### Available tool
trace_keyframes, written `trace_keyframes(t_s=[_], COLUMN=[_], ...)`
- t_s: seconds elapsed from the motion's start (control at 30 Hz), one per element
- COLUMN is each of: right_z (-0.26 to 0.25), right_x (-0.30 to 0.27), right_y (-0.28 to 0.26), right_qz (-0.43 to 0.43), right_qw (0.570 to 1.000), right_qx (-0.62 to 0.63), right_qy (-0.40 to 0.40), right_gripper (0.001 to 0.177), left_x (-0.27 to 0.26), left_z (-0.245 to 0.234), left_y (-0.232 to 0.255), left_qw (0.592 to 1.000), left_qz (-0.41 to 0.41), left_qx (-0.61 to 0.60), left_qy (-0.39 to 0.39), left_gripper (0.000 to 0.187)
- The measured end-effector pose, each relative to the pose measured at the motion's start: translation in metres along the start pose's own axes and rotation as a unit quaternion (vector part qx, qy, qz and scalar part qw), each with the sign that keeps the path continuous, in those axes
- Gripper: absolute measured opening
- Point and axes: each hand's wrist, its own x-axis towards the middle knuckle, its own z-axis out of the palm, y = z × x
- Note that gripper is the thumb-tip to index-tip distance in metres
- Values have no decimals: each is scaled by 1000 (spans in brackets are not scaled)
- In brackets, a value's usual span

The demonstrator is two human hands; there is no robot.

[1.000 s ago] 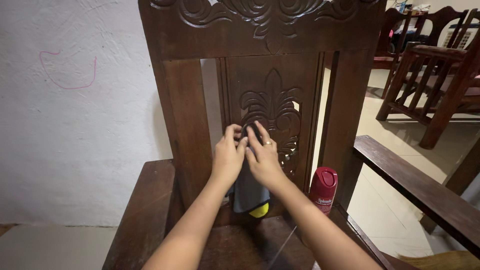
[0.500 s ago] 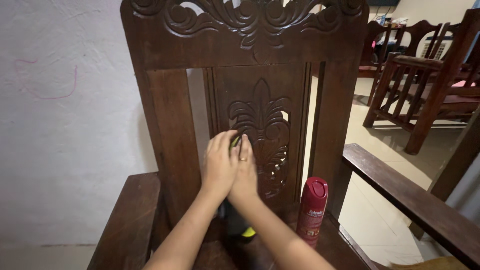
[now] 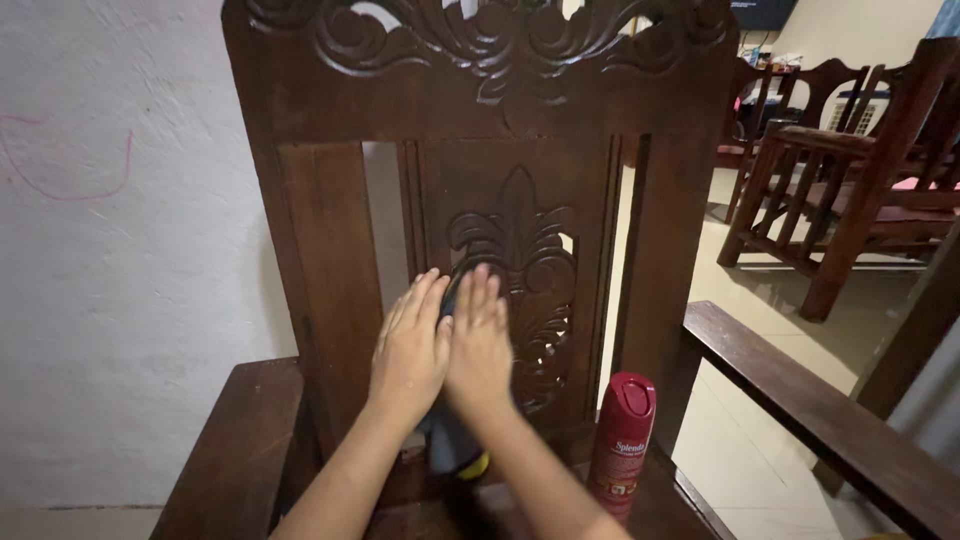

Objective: The person wipes the backrest of a wooden chair using a cloth and a red spray bottle, applying cleaner to the surface and rubbing it into the carved details.

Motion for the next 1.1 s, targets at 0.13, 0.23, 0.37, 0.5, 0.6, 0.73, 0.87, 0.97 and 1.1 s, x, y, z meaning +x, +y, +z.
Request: trace_keyframes(t_s=[0.13,0.23,0.37,0.5,0.6,0.73,0.87,0.97,1.1], right_z=[2,6,-6,-3,10,9,-6,-13,-51], right_x=[23,14,6,-10,-4,9,-3,-23,-22], right_y=[-1,-12,15,19,3,1,23,22,30], right_qz=[118,4,-67,85,168,8,34,91,62], right_qw=[992,999,997,996,983,997,999,996,994], right_qx=[17,45,-20,-15,2,52,-40,-1,-6], right_qy=[41,12,-17,37,70,51,15,16,-94], right_gripper=[85,84,78,79,83,79,79,83,90], left_x=[-6,-4,-8,-10,-8,-8,-8,-2,9], left_z=[1,1,-8,-13,-12,-10,-14,-16,-25], left_y=[-6,-8,-13,-10,-9,-12,-14,-8,12], left_qw=[997,997,988,985,987,976,963,948,977], left_qz=[41,34,74,93,84,108,118,141,60], left_qx=[64,76,133,141,130,186,241,285,202], left_qy=[1,-5,-19,-32,-45,-20,-37,-12,-18], left_gripper=[48,47,67,76,79,62,29,16,17])
